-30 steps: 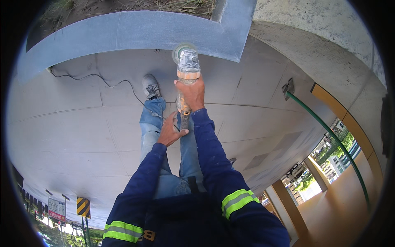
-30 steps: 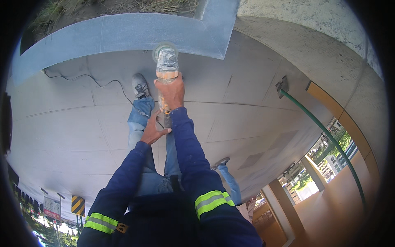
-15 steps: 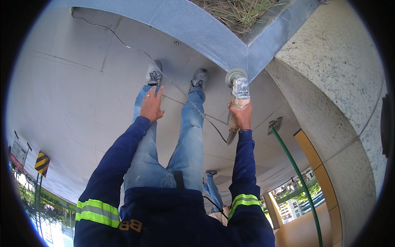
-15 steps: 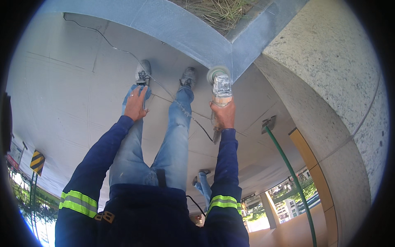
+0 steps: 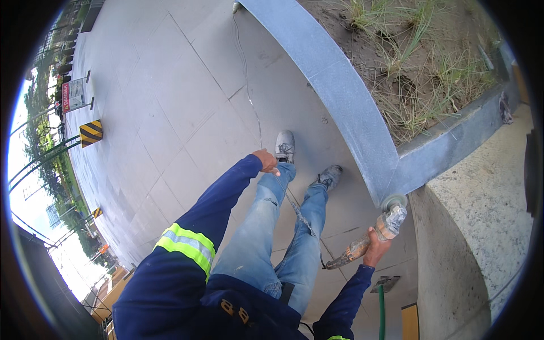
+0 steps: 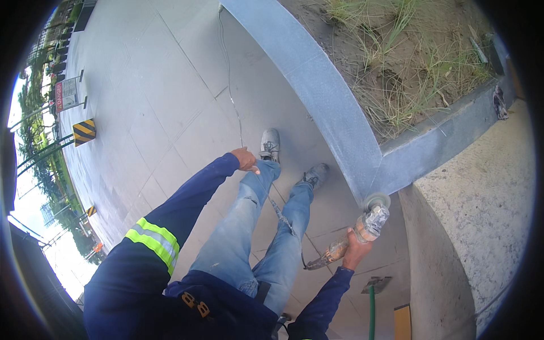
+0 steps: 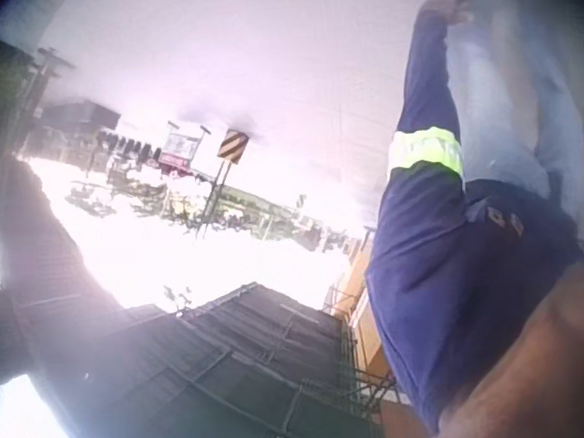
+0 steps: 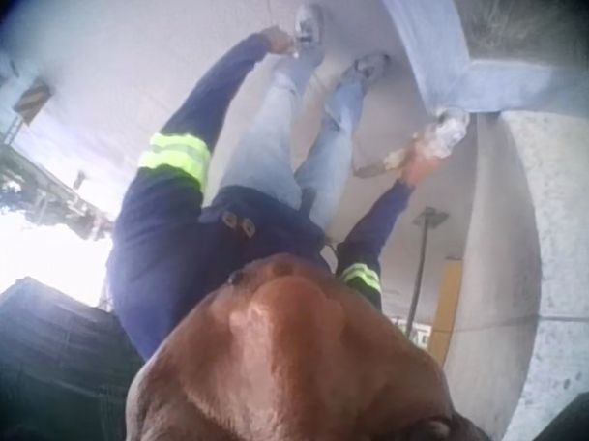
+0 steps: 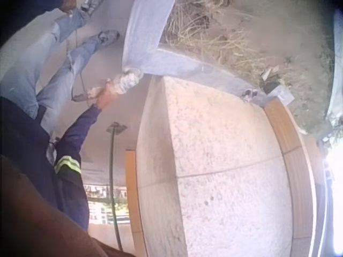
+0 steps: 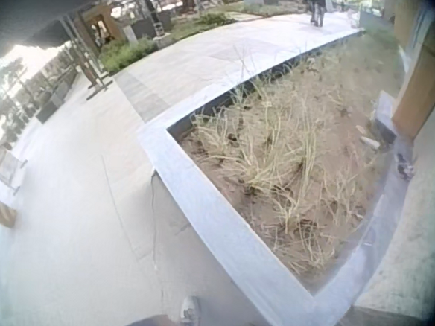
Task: The person uses an angle grinder to smooth the edge of a curved concrete planter. They move the tool along the top edge and vertical face, generating dust as they work.
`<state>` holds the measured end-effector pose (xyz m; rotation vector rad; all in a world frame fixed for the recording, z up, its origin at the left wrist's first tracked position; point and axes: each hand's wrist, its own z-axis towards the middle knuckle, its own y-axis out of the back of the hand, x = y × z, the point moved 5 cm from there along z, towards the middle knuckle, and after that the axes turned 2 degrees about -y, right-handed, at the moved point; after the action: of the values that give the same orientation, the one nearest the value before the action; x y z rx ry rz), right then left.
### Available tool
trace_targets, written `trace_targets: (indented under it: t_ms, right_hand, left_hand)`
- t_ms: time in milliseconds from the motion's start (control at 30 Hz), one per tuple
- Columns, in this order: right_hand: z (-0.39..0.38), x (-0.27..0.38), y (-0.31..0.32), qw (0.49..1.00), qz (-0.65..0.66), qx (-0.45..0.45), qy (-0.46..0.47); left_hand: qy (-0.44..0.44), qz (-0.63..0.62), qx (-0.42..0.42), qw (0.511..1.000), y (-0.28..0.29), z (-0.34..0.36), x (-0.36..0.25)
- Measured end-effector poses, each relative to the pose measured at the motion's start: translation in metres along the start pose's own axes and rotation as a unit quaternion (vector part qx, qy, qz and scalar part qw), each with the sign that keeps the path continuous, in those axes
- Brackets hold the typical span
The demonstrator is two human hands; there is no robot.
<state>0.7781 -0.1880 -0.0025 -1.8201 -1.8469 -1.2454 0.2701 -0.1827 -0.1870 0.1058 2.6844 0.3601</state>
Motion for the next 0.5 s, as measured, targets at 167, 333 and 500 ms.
trace_targets:
  t_ms: [167, 333, 500]
  right_hand:
    - [0.01, 0.015, 0.014, 0.999, -0.029, -0.002, 0.015]
    - [0.0, 0.042, -0.027, 0.999, -0.012, 0.021, 0.026]
    - [-0.001, 0.073, -0.051, 0.997, -0.042, 0.033, 0.058]
  left_hand:
    - [0.031, -0.061, -0.095, 0.993, -0.018, -0.03, -0.02]
    - [0.087, -0.083, -0.132, 0.984, -0.035, -0.078, 0.012]
    - [0.105, -0.097, -0.208, 0.968, -0.024, -0.137, 0.002]
